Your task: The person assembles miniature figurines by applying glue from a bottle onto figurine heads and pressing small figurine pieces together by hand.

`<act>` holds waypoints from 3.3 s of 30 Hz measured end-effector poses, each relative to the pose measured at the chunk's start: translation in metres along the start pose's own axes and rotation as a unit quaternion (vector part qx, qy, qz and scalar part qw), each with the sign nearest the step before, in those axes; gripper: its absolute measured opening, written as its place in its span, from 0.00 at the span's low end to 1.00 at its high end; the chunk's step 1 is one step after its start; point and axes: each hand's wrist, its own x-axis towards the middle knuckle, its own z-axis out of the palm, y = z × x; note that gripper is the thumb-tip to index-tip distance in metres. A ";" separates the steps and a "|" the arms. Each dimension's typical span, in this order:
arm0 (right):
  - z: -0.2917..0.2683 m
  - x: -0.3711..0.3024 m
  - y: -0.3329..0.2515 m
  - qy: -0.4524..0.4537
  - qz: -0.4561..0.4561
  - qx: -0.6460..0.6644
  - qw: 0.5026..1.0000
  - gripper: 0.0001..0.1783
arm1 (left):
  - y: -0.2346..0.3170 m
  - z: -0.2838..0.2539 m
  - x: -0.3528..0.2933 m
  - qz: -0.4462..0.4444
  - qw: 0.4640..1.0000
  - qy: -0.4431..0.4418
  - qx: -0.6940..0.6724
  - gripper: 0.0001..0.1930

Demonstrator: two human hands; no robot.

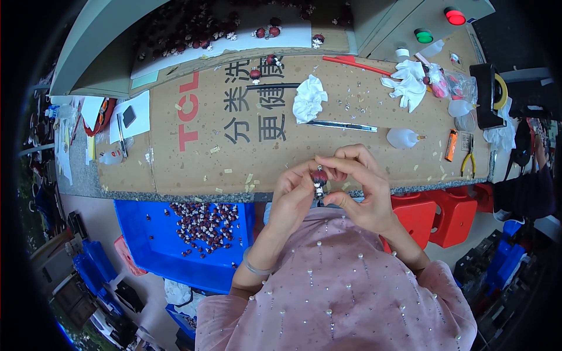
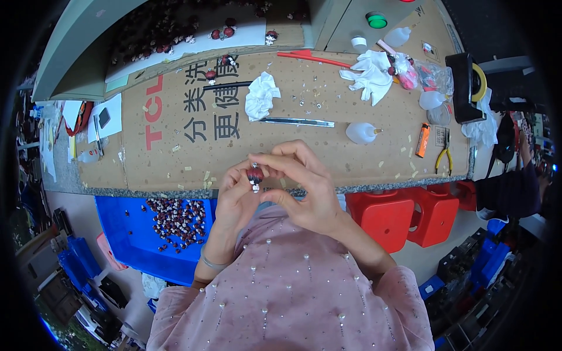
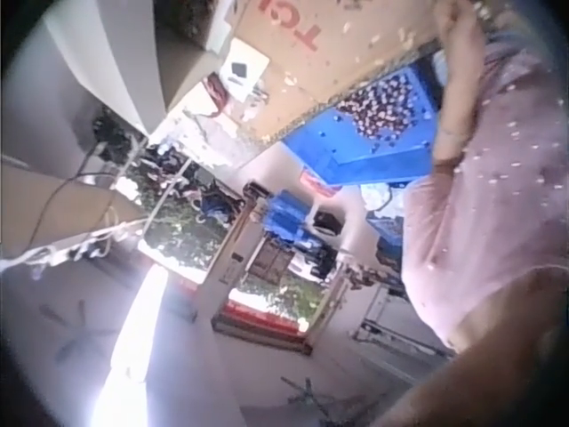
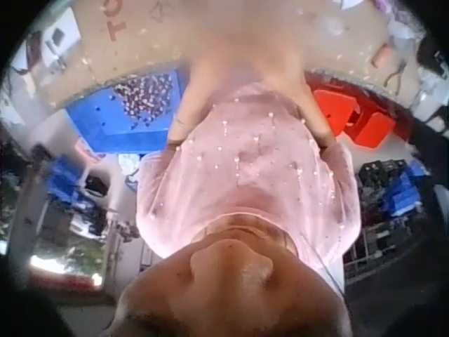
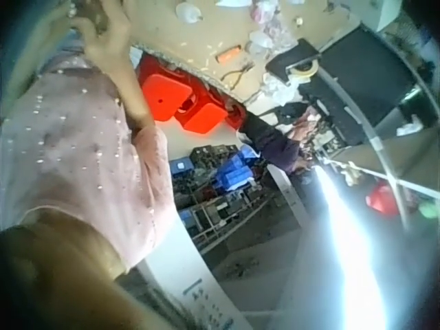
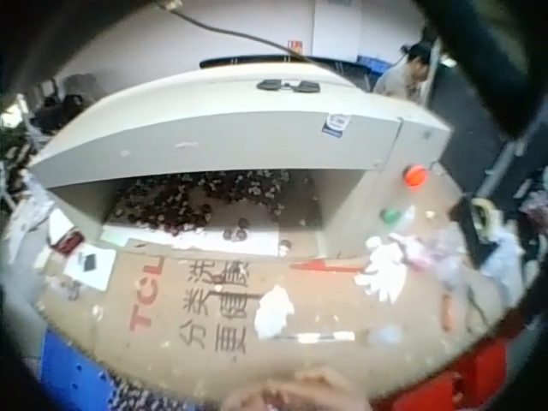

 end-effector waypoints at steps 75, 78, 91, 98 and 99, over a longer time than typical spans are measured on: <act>0.014 -0.014 0.044 0.017 0.245 0.691 0.680 0.14 | -0.013 0.025 0.001 0.220 0.881 0.123 0.401 0.24; 0.016 -0.014 0.046 0.019 0.257 0.733 0.630 0.15 | -0.017 0.021 0.000 0.230 0.845 0.128 0.465 0.25; 0.028 -0.015 0.040 0.044 0.265 0.772 0.576 0.18 | -0.019 0.021 0.011 0.339 0.778 0.177 0.499 0.21; 0.030 -0.020 0.045 -0.003 0.266 0.770 0.580 0.19 | -0.009 0.022 0.010 0.365 0.743 0.193 0.527 0.16; 0.030 -0.020 0.044 -0.004 0.267 0.770 0.580 0.19 | -0.009 0.021 0.009 0.365 0.743 0.193 0.526 0.16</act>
